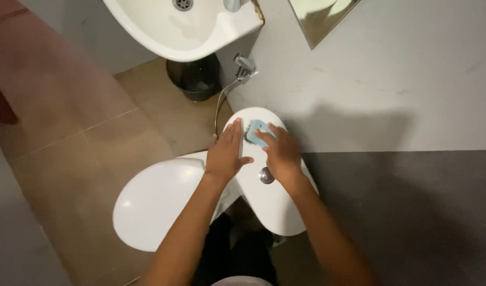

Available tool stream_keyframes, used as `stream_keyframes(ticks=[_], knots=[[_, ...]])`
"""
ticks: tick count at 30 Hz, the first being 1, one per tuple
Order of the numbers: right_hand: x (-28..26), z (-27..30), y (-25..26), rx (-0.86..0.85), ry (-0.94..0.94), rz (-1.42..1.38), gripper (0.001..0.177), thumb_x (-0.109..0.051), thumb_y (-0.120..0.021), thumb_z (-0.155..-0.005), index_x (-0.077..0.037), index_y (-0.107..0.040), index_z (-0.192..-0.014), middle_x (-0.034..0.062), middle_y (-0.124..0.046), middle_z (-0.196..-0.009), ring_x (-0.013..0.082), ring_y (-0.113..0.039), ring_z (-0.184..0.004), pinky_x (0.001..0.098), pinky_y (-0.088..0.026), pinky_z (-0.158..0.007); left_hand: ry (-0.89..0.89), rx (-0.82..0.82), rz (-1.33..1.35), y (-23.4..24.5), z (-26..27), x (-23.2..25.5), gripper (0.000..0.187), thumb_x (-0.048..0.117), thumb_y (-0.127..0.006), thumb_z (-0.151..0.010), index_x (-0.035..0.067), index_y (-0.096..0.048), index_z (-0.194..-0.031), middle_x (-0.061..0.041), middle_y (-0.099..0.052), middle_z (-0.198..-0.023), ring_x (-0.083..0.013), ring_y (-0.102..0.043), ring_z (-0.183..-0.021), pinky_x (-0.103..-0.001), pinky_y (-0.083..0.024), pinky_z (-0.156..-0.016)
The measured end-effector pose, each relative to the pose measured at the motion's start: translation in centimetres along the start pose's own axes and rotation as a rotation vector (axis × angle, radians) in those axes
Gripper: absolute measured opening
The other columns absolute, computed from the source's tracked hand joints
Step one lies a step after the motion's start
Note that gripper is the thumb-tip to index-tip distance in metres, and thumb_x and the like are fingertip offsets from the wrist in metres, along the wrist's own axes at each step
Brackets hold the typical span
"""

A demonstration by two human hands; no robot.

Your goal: Cleaning the outside of a toilet tank with a handheld scrub brush.

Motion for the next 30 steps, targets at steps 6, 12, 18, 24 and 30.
stream_keyframes(ticks=[6,12,18,24,30], knots=[[-0.6,-3.9,1.9,0.106,-0.001,-0.055,0.051,0.0,-0.075,-0.083,-0.015,-0.068,-0.131,0.0187,-0.063,-0.135,0.0395,-0.059,-0.127,0.049,-0.049,-0.1,0.041,-0.054,-0.059,0.2,-0.3,0.5,0.128,0.045,-0.089,-0.069,0.01,-0.008,-0.161,-0.01,-0.032,-0.163,-0.0271,-0.031,-0.151,-0.057,-0.027,-0.119],[-0.9,2.2,1.4,0.082,0.072,-0.096,0.054,0.0,-0.075,-0.08,-0.015,-0.067,-0.131,0.0165,-0.065,-0.136,0.0371,-0.061,-0.123,0.0468,-0.05,-0.104,-0.002,-0.037,-0.088,-0.3,-0.2,0.3,0.124,0.048,-0.087,-0.07,0.012,-0.01,-0.161,-0.01,-0.031,-0.166,-0.0269,-0.03,-0.151,-0.056,-0.027,-0.117],[1.2,0.8,0.1,-0.067,-0.107,0.0,0.045,-0.003,-0.071,-0.087,-0.017,-0.069,-0.13,0.0158,-0.065,-0.138,0.0336,-0.062,-0.121,0.0432,-0.05,-0.101,0.036,-0.09,-0.087,-0.3,-0.1,0.1,0.125,0.051,-0.085,-0.072,0.011,-0.007,-0.162,-0.01,-0.029,-0.165,-0.0264,-0.029,-0.151,-0.058,-0.027,-0.119],[1.5,-4.4,1.6,0.09,-0.139,-0.033,0.045,-0.008,-0.071,-0.087,-0.018,-0.07,-0.131,0.0187,-0.062,-0.138,0.0369,-0.058,-0.126,0.0473,-0.048,-0.1,0.052,-0.084,-0.097,-0.1,0.2,0.2,0.121,0.05,-0.083,-0.074,0.013,-0.008,-0.162,-0.006,-0.026,-0.168,-0.0241,-0.028,-0.153,-0.059,-0.028,-0.117],[-1.9,-2.0,0.8,0.011,-0.052,0.097,0.046,-0.008,-0.072,-0.085,-0.018,-0.07,-0.13,0.0189,-0.061,-0.139,0.0392,-0.059,-0.122,0.0502,-0.047,-0.096,0.021,-0.097,-0.169,-1.5,0.0,-0.3,0.114,0.056,-0.076,-0.078,0.01,-0.013,-0.162,-0.006,-0.018,-0.17,-0.0222,-0.023,-0.155,-0.056,-0.032,-0.116]])
Point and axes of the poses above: each hand's wrist, its own z-axis away from the middle knuckle, its own y-axis out of the back of the hand, x = y × z, the point moved 9 cm from there along -z, towards the middle knuckle
